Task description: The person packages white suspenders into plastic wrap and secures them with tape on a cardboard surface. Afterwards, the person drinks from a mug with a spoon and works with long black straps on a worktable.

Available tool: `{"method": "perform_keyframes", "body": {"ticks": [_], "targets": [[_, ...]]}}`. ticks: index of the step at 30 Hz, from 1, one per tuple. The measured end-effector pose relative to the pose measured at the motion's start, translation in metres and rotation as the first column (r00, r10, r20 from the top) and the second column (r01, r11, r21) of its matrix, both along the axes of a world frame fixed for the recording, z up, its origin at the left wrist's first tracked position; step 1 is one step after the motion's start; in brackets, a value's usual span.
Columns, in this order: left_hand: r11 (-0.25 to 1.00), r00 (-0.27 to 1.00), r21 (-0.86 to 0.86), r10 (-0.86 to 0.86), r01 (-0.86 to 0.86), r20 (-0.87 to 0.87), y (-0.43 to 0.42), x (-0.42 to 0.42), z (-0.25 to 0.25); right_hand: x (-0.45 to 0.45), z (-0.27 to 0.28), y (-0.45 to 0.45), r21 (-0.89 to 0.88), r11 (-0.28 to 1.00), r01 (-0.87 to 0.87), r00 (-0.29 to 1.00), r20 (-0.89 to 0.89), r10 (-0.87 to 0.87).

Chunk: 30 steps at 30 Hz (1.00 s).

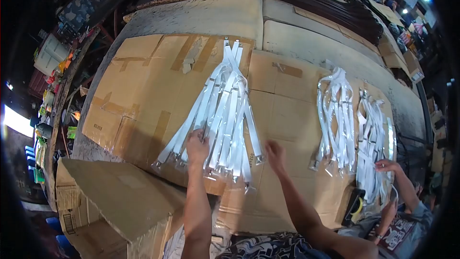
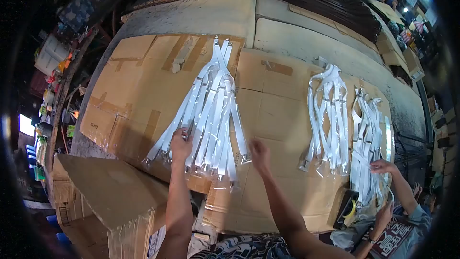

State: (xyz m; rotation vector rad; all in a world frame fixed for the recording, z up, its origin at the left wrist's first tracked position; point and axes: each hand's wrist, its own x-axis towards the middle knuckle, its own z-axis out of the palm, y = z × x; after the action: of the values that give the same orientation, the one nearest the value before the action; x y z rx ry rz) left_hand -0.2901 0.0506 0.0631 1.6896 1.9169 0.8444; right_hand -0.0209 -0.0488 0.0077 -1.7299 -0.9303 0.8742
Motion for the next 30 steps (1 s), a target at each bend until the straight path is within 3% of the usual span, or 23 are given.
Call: {"method": "perform_keyframes", "body": {"ticks": [3, 4, 5, 6, 7, 8, 10, 11, 14, 17, 20, 23, 26, 30], "targets": [[0.998, 0.983, -0.041, -0.032, 0.04, 0.18, -0.041, 0.027, 0.014, 0.009, -0.007, -0.133, -0.206, 0.963, -0.176, 0.97, 0.13, 0.205], [0.995, 0.98, 0.021, -0.095, 0.093, 0.177, -0.061, 0.04, 0.004, 0.012, 0.0, -0.17, -0.28, 0.937, -0.21, 0.967, 0.085, 0.242], [0.99, 0.965, -0.068, -0.103, 0.123, 0.241, -0.089, 0.057, 0.012, 0.015, 0.008, -0.197, -0.348, 0.905, -0.245, 0.961, 0.038, 0.275], [0.956, 0.941, -0.208, -0.134, 0.205, 0.312, -0.115, 0.071, 0.003, 0.019, 0.014, -0.213, -0.334, 0.916, -0.222, 0.967, 0.045, 0.25], [0.953, 0.891, -0.106, -0.22, 0.283, 0.397, -0.145, 0.084, -0.026, 0.022, 0.02, -0.229, -0.323, 0.925, -0.199, 0.973, 0.049, 0.227], [0.91, 0.874, -0.142, -0.317, 0.39, 0.369, -0.205, 0.11, -0.043, 0.026, 0.026, -0.257, -0.309, 0.935, -0.173, 0.978, 0.054, 0.199], [0.781, 0.83, -0.377, -0.304, 0.498, 0.468, -0.262, 0.13, -0.046, 0.046, 0.017, -0.266, -0.338, 0.935, -0.103, 0.962, 0.203, 0.18], [0.771, 0.811, -0.346, -0.354, 0.535, 0.465, -0.285, 0.138, -0.048, 0.058, 0.012, -0.268, -0.349, 0.935, -0.068, 0.946, 0.275, 0.172], [0.768, 0.763, -0.226, -0.462, 0.599, 0.452, -0.341, 0.138, -0.058, 0.078, 0.013, -0.272, -0.428, 0.901, 0.065, 0.977, 0.212, 0.03], [0.813, 0.755, -0.059, -0.509, 0.58, 0.413, -0.37, 0.124, -0.061, 0.091, -0.022, -0.29, -0.221, 0.975, 0.038, 0.997, 0.074, -0.022], [0.842, 0.8, 0.035, -0.523, 0.538, 0.293, -0.368, 0.102, -0.066, 0.099, -0.02, -0.298, -0.345, 0.933, -0.103, 0.963, 0.2, 0.18], [0.859, 0.856, 0.148, -0.506, 0.489, 0.106, -0.349, 0.083, -0.065, 0.114, -0.021, -0.282, -0.397, 0.917, -0.043, 0.95, 0.268, 0.161], [0.876, 0.853, 0.121, -0.483, 0.468, 0.2, -0.341, 0.076, -0.069, 0.147, -0.015, -0.247, -0.228, 0.966, 0.125, 0.922, 0.385, -0.028], [0.864, 0.858, 0.207, -0.491, 0.459, 0.151, -0.338, 0.088, -0.065, 0.209, 0.009, -0.185, -0.103, 0.964, 0.245, 0.833, 0.531, -0.155]]}}
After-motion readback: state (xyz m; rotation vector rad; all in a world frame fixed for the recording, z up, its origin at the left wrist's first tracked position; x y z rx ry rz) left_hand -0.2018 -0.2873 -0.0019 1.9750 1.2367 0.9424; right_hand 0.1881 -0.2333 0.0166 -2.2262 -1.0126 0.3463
